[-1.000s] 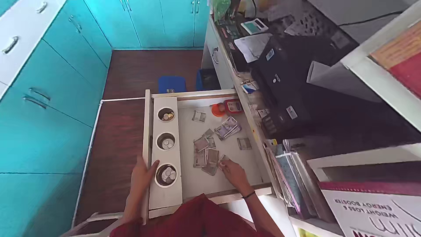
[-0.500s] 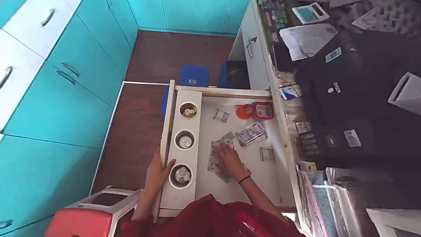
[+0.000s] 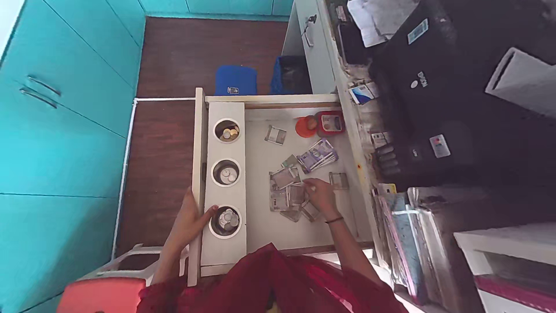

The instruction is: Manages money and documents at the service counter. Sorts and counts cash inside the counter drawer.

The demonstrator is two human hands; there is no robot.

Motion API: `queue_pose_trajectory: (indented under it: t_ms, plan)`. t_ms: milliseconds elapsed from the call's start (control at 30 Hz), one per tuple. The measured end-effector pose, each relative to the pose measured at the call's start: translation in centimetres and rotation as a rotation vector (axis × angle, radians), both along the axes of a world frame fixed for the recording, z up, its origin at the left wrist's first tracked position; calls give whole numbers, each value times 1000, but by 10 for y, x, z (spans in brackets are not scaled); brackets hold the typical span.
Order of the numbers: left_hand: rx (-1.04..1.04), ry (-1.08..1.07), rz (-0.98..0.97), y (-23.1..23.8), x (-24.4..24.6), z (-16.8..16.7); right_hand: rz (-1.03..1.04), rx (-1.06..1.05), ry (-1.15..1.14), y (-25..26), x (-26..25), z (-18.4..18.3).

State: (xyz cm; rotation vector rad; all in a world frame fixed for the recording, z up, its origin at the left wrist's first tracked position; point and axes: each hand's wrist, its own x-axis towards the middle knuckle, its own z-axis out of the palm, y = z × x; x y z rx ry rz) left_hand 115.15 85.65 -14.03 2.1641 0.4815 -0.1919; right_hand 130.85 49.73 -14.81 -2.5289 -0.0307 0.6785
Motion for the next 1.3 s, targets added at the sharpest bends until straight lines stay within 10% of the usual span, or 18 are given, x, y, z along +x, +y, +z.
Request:
queue_pose_trajectory:
  t_ms: [267, 433, 867, 1033, 1300]
  plan:
    - [6, -153, 225, -25, 1, 3, -110, 83, -9, 37, 14, -6]
    - [-50, -288, 322, -42, 0, -2, -353, 584, -299, -23, -55, 34]
    - [-167, -267, 163, -174, 37, -2, -767, 825, -560, -27, -178, 56]
    - [-551, -200, -72, -179, 65, -9, -504, 870, -405, -13, -192, 46]
    - [-802, 434, 269, -195, 143, -98, -200, 387, -370, 10, -198, 22]
